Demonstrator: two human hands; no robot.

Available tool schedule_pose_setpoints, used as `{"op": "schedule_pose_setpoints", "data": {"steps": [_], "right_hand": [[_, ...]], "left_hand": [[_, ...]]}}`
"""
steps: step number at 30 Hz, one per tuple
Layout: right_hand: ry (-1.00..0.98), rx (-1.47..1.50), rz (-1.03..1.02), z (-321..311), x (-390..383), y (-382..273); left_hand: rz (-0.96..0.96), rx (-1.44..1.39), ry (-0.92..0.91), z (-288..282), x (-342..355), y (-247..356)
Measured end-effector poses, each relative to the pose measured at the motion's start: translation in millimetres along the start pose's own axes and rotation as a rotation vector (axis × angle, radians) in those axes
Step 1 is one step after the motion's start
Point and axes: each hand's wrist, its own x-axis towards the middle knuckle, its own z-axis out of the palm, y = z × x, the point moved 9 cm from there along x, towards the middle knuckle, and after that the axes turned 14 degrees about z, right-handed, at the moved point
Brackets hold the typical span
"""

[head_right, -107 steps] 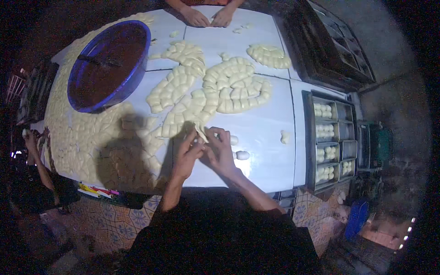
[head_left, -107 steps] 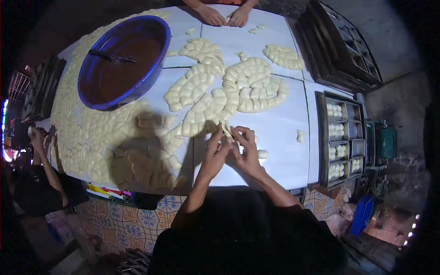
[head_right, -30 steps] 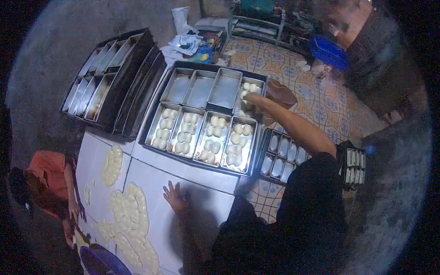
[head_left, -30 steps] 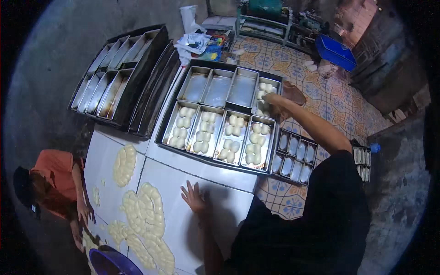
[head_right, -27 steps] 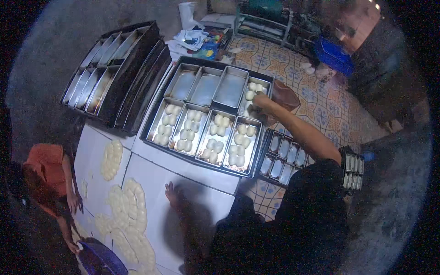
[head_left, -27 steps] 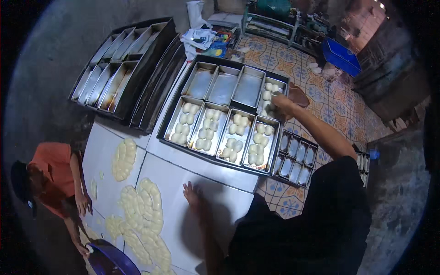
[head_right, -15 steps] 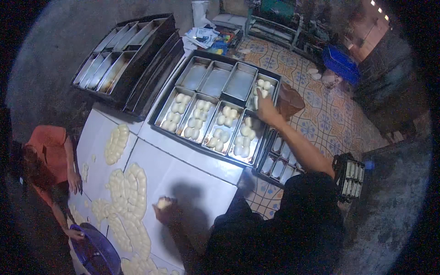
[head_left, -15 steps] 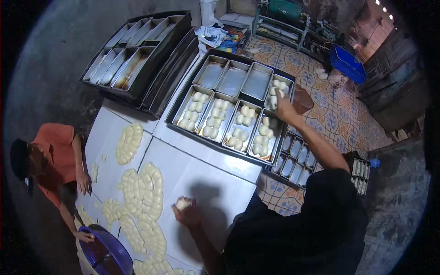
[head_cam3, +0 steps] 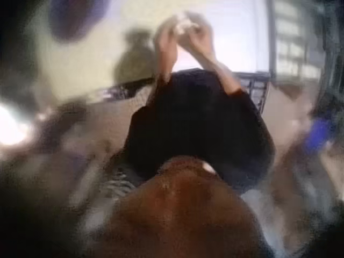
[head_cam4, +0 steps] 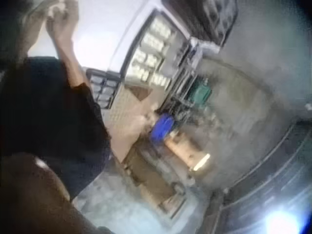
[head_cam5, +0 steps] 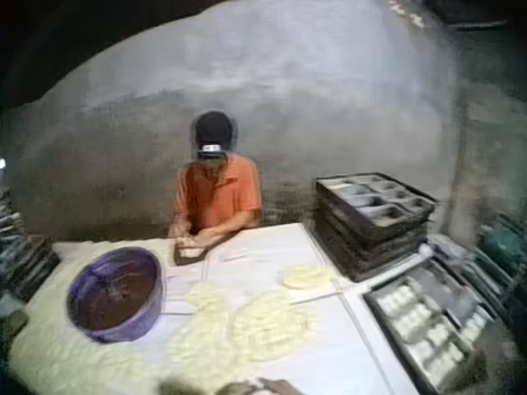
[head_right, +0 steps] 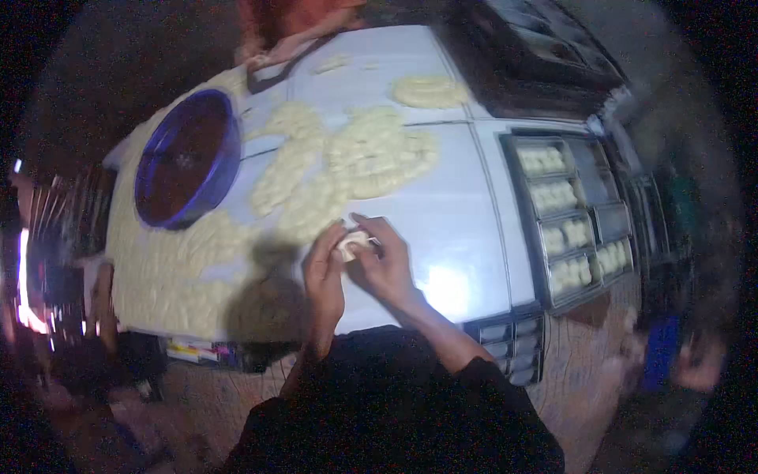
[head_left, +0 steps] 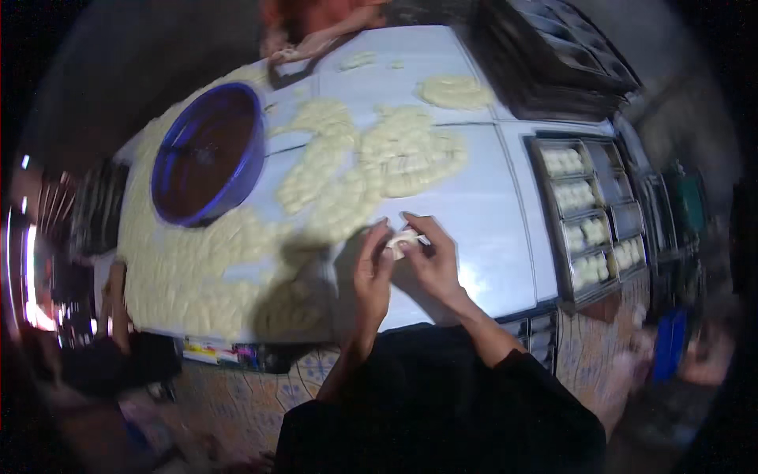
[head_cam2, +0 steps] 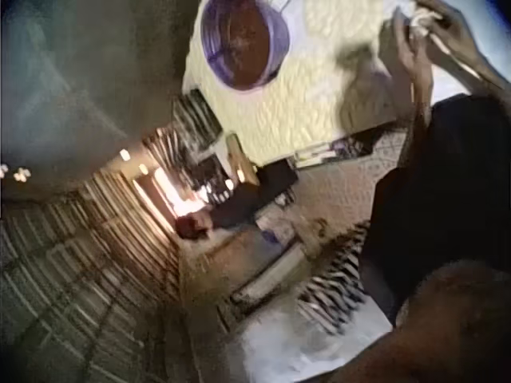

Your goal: The person shapes dough pieces with chocolate filling by hand and places the formed buns into baking pans.

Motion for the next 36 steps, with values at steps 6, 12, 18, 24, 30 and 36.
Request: {"op": "schedule_pose_setpoints", "data": {"steps": [6,12,18,24,30,36], "right_hand": [[-0.304,-0.081,-0.117,67,26,21],[-0.571,-0.214,-0.095,120,18,21],[-0.709,-0.039,0.155,124,49,57],[-0.585,0.112,0.195,128,52,60],[-0.530,0.245,0.306,121,58,102],[-0.457,0.666,0.620,127,68,111]], "left_hand": [[-0.139,0.043,0.151,-71,-25,-29],[-0.481,-1.473,0.396,-44,-31,-52],[-0.124,-1.416,-0.025,-109,91,-26],[-0.254,0.933,0.014,-316,267,-119],[-0.480,0.718,-0.111,-304,257,-152],[-0.053,0.650,0.247,-193,138,-49]]}}
